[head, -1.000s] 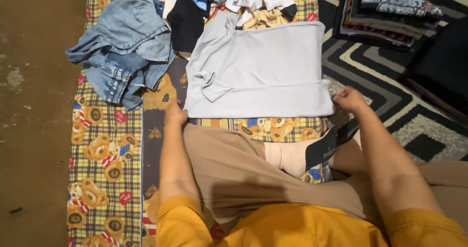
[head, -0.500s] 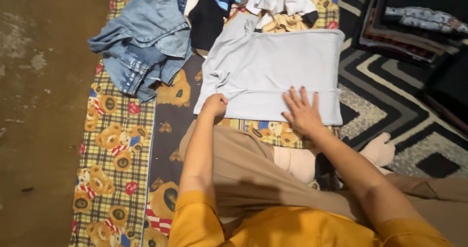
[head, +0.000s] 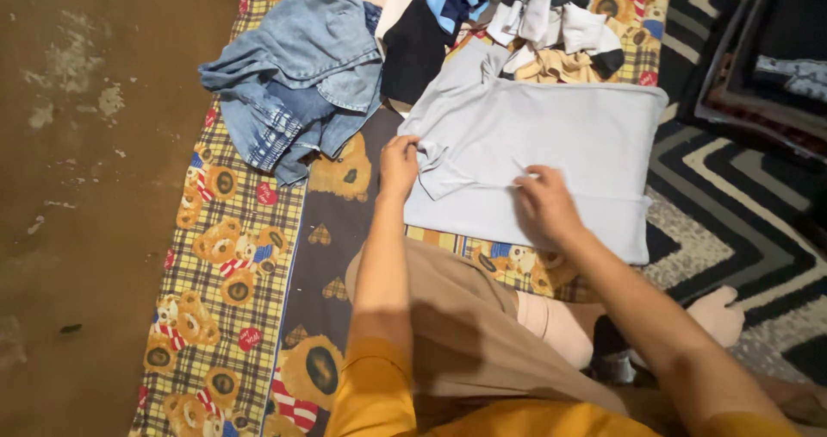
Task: The person folds a black graphic t-shirt, a light grey t-shirt, and a pair of light blue jeans on a patterned mat. Each item is smoothed, folded into a compact rectangle, and placed into a growing stack.
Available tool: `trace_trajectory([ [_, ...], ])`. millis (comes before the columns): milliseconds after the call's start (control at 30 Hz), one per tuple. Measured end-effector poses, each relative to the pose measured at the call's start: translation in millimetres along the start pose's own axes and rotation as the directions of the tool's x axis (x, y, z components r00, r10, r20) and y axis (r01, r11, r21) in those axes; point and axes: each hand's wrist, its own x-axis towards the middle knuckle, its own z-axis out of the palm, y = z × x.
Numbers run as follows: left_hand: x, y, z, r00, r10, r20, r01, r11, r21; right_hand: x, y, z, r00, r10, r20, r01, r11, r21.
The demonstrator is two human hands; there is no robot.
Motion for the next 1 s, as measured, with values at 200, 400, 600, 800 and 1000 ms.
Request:
trace_trajectory([
  [200,13,8,13,0.887,-0.339,0.314,0.394,0.909,-0.132,37,-67,46,0.966,-0.172,0.191,0.125,0.964,0.235],
  [400,1,-25,19,0.928,-0.167,0.333,0.236,0.955,-0.181,50,-93,61,0.980,-0.175,0.096,0.155,0.971,0.181],
  [600,-3,-40,20,0.882,-0.263,0.391,0.395,0.865,-0.308,52,-84,80,1.000,-0.028,0.009,0.026,0.981,0.191],
  [800,3,-55,19,0.760,-0.463,0.457,0.645,0.444,-0.622,75,-49,92,0.804,0.515,0.296,-0.563,0.500,0.658],
  [1000,1,-70,14,0.715,-0.505,0.484,0.670,0.295,-0.682,72,-34,101,0.812,0.511,0.283,-0.524,0.424,0.739],
])
